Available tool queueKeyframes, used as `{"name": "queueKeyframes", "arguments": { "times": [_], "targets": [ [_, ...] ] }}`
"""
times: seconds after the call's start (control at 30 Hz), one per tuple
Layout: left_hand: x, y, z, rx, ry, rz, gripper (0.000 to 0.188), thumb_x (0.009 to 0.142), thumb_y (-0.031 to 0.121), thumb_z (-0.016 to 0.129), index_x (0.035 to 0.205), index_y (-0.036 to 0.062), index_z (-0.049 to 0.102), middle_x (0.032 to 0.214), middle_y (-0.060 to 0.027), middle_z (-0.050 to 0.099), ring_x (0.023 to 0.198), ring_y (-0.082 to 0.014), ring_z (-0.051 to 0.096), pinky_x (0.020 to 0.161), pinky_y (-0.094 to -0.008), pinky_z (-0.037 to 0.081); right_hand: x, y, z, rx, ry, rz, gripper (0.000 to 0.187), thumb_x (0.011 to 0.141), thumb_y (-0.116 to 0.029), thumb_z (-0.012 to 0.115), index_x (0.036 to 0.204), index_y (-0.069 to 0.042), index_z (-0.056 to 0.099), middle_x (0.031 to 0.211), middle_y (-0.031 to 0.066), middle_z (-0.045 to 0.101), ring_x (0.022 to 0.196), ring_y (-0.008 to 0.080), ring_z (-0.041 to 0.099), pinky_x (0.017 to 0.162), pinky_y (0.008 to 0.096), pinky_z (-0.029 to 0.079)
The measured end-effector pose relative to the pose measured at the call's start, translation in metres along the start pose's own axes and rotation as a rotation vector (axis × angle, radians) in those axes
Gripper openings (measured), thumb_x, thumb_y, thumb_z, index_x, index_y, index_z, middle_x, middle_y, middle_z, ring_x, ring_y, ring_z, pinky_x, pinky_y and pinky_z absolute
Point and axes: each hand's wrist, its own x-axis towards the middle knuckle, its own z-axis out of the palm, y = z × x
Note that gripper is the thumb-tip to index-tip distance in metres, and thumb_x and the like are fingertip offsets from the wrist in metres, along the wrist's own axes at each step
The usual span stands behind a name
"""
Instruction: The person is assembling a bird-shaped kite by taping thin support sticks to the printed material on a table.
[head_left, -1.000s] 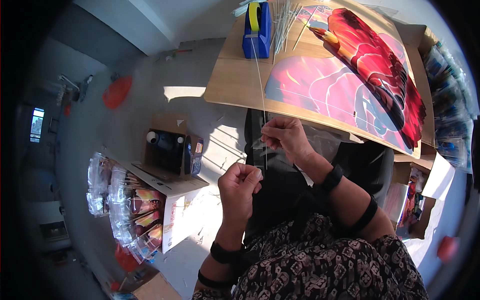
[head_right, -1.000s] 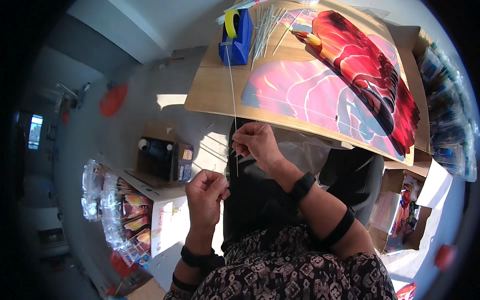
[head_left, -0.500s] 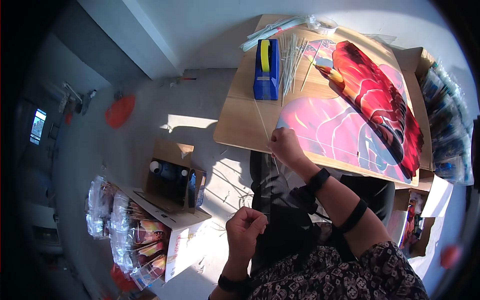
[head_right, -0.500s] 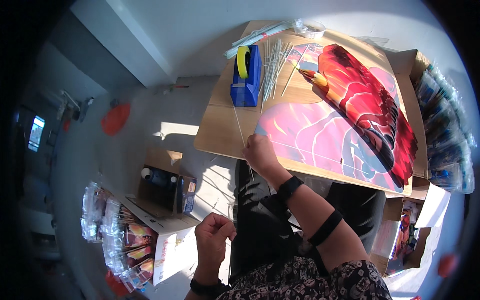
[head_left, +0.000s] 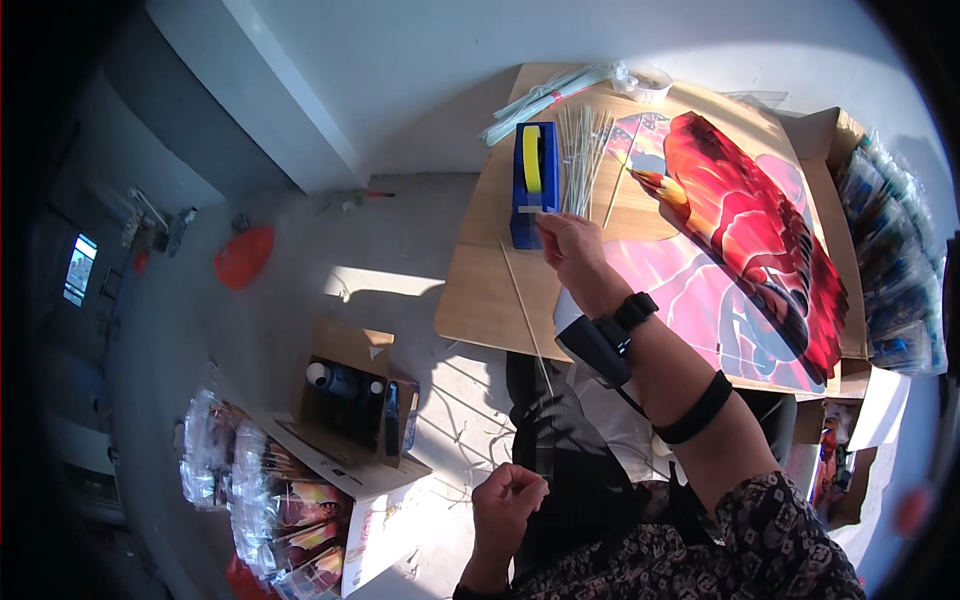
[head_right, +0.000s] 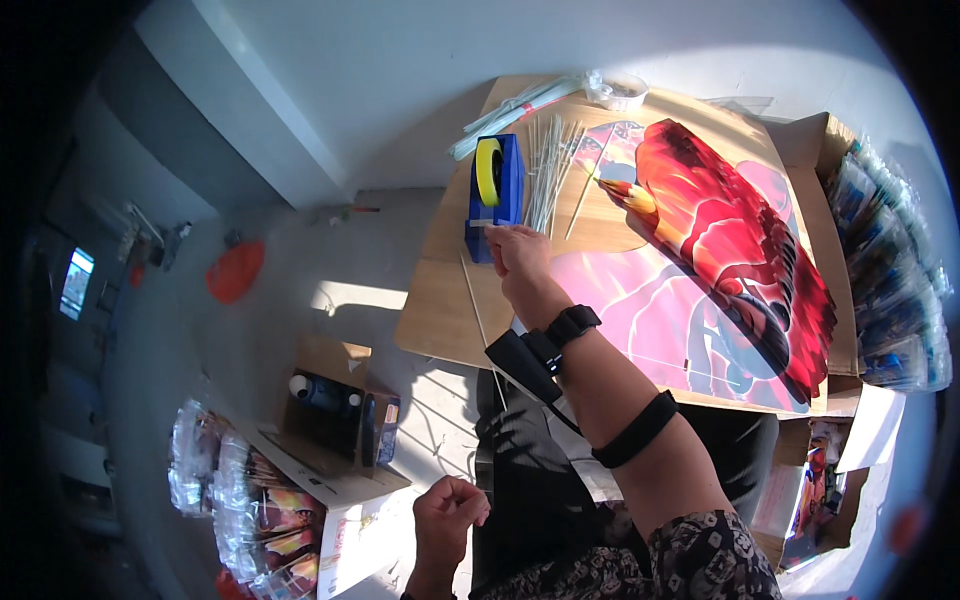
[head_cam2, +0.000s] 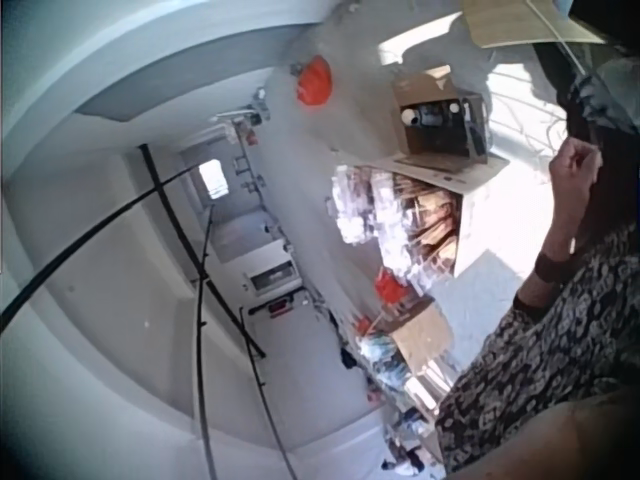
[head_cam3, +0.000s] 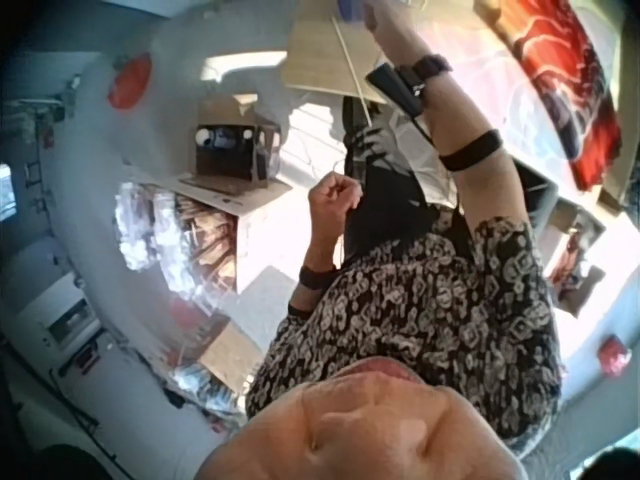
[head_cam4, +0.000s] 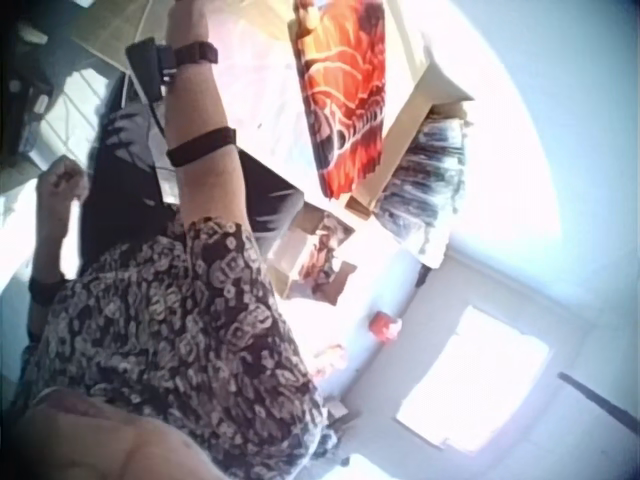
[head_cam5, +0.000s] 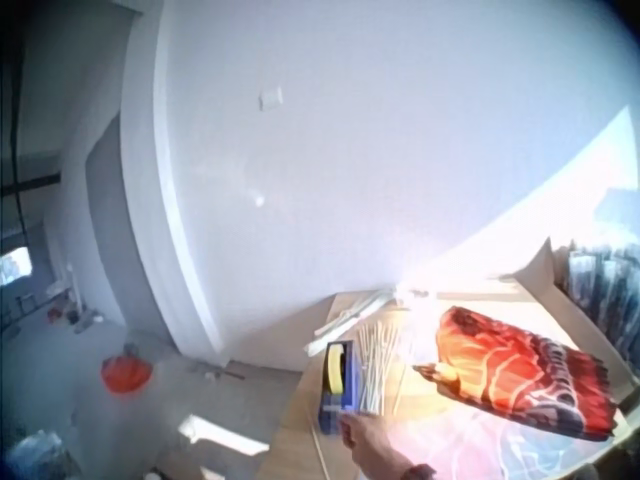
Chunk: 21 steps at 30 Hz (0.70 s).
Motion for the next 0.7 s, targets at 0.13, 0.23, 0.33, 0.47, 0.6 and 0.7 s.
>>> {"name": "queueKeyframes", "arguments": {
  "times": [0.13, 0.23, 0.33, 0.47, 0.6, 0.7],
  "targets": [
    [0.001, -0.007, -0.008, 0.022, 0.045, 0.009, 0.005, 0.078, -0.008, 0.059, 0.076, -0.0046, 0.056, 0.067, -0.0087, 0.058, 0.059, -0.0120, 0.053, 0.056, -0.0239, 0.043, 0.007, 0.007, -0.004, 0.062, 0.013, 0.036, 0.010, 0.081, -0.008, 0.068, 0.076, -0.008, 0.059, 0.071, -0.0009, 0.057, 0.064, 0.0088, 0.051, 0.063, 0.0242, 0.040],
    [-0.004, -0.015, -0.023, 0.096, 0.046, -0.074, 0.005, 0.075, -0.008, 0.060, 0.075, -0.0051, 0.056, 0.063, -0.0090, 0.056, 0.056, -0.0127, 0.053, 0.055, -0.0246, 0.044, 0.001, 0.014, -0.008, 0.102, -0.082, 0.051, 0.009, 0.080, -0.008, 0.067, 0.075, -0.008, 0.059, 0.072, 0.0002, 0.057, 0.065, 0.0104, 0.052, 0.065, 0.0248, 0.040],
    [-0.006, -0.036, -0.041, 0.024, 0.078, -0.098, 0.005, 0.079, -0.002, 0.063, 0.077, -0.0030, 0.058, 0.065, -0.0060, 0.059, 0.058, -0.0084, 0.053, 0.055, -0.0209, 0.042, -0.007, 0.016, -0.012, 0.091, -0.081, 0.073, 0.014, 0.080, -0.015, 0.067, 0.072, -0.008, 0.057, 0.072, 0.0022, 0.058, 0.066, 0.0117, 0.052, 0.064, 0.0278, 0.041],
    [-0.002, -0.041, -0.053, 0.041, 0.090, -0.084, 0.006, 0.078, -0.003, 0.062, 0.076, -0.0030, 0.057, 0.064, -0.0058, 0.058, 0.057, -0.0087, 0.053, 0.054, -0.0211, 0.042, -0.012, 0.012, -0.008, -0.139, 0.053, 0.057, 0.017, 0.080, -0.015, 0.067, 0.070, -0.007, 0.057, 0.064, 0.0019, 0.055, 0.053, 0.0104, 0.048, 0.049, 0.0255, 0.036],
    [-0.003, -0.045, -0.051, 0.050, 0.080, -0.086, 0.005, 0.078, -0.002, 0.063, 0.076, -0.0029, 0.058, 0.063, -0.0051, 0.058, 0.056, -0.0089, 0.053, 0.054, -0.0216, 0.042, 0.003, 0.020, 0.006, -0.168, 0.107, -0.138, 0.018, 0.080, -0.014, 0.068, 0.067, -0.006, 0.056, 0.057, 0.0004, 0.052, 0.042, 0.0086, 0.039, 0.039, 0.0236, 0.028],
    [0.001, -0.048, -0.050, 0.171, 0.000, -0.146, 0.005, 0.077, -0.003, 0.062, 0.077, -0.0033, 0.058, 0.064, -0.0050, 0.057, 0.057, -0.0095, 0.053, 0.055, -0.0221, 0.043, 0.022, 0.037, -0.003, -0.236, 0.228, -0.051, 0.011, 0.074, -0.008, 0.070, 0.069, -0.003, 0.061, 0.061, 0.0019, 0.056, 0.049, 0.0093, 0.046, 0.044, 0.0251, 0.033]
  ]
}}
